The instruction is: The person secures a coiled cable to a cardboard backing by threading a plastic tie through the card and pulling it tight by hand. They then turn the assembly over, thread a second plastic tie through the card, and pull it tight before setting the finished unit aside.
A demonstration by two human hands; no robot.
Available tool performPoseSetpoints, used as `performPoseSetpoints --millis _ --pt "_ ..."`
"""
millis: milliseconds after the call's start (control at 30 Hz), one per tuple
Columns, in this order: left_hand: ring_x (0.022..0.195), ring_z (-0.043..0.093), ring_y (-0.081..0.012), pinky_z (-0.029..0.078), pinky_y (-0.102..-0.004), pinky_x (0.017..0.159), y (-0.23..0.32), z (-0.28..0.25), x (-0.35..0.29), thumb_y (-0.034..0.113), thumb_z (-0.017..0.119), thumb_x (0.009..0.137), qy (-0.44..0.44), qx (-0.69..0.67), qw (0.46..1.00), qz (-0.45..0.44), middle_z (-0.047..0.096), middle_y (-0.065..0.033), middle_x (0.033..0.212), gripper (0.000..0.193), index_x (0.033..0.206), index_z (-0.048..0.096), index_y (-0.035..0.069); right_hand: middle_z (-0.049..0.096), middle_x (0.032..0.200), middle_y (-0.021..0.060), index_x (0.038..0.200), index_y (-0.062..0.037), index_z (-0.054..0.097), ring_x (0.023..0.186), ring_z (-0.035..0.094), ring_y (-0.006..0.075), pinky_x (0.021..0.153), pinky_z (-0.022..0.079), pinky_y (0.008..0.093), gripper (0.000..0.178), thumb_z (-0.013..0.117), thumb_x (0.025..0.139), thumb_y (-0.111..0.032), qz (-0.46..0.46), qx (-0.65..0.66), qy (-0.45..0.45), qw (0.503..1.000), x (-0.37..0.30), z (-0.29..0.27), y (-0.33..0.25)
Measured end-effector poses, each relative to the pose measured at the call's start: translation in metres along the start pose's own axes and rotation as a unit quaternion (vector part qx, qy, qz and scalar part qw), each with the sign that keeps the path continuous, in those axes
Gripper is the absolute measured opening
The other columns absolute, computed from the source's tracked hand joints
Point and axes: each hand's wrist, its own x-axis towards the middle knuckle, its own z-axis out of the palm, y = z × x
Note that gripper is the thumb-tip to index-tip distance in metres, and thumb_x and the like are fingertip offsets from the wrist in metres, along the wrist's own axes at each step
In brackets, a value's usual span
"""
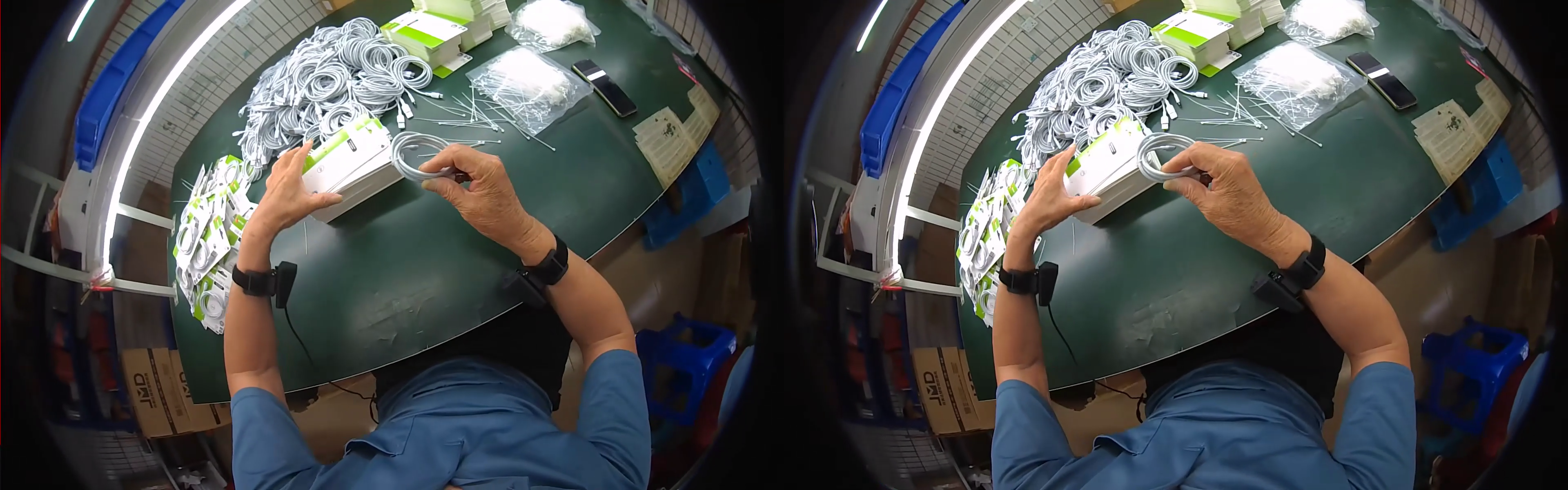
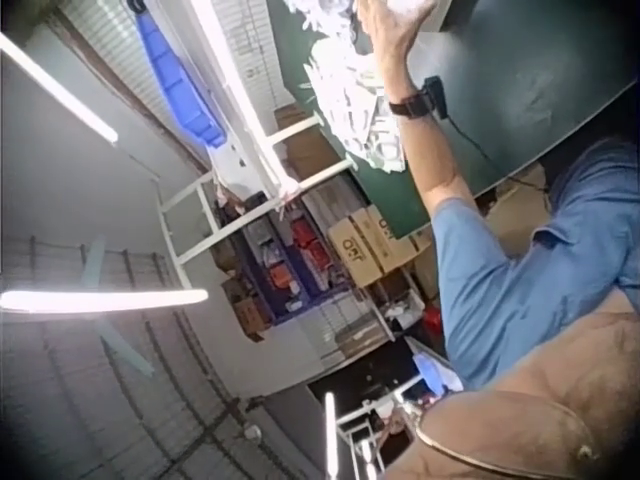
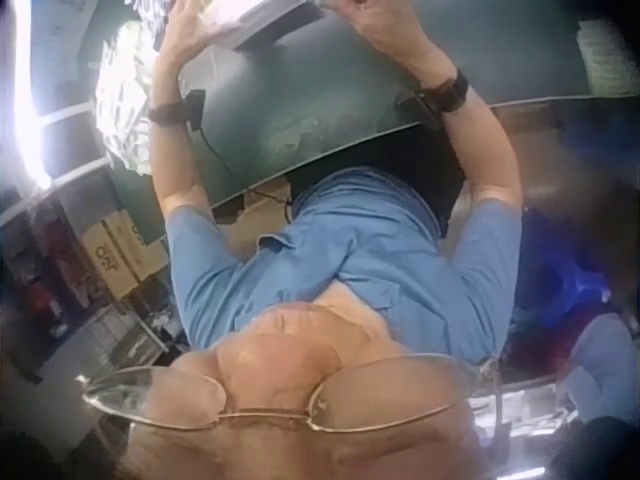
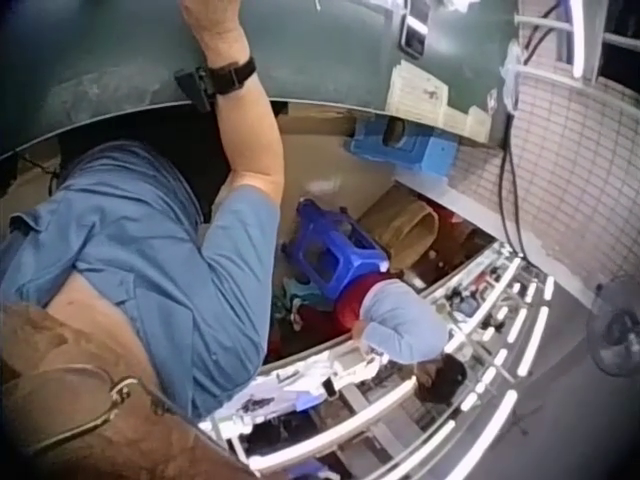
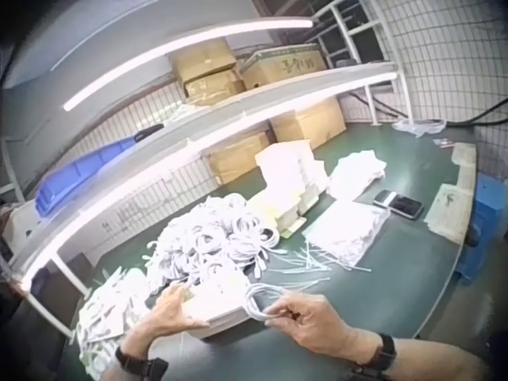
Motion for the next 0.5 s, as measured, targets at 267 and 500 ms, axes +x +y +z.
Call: performPoseSetpoints --millis 267,500 --pt "0.133 0.052 -0.0409 0.044 -0.0453 0.112 0.004 -0.006 0.020 0.044 0.093 0.066 -0.090 -0.054 0.994 -0.004 0.054 -0.0246 0.143 0.111 0.155 0.041 0.004 0.070 0.096 0.0033 0.107 -0.0012 0.072 0.083 0.062 0.0083 0.074 0.052 0.0244 0.017 0.076 0.091 -0.001 -0.007 0.021 -0.008 1.000 -0.002 -0.001 -0.003" --pt "0.131 0.056 -0.0365 0.044 -0.0439 0.112 0.020 -0.011 0.012 0.041 0.094 0.065 -0.079 -0.072 0.994 -0.005 0.056 -0.0229 0.141 0.112 0.155 0.041 0.001 0.070 0.095 0.0027 0.106 -0.0017 0.073 0.080 0.061 0.0078 0.072 0.051 0.0240 0.016 0.076 0.090 -0.001 -0.009 0.021 -0.009 1.000 -0.001 -0.003 -0.002"
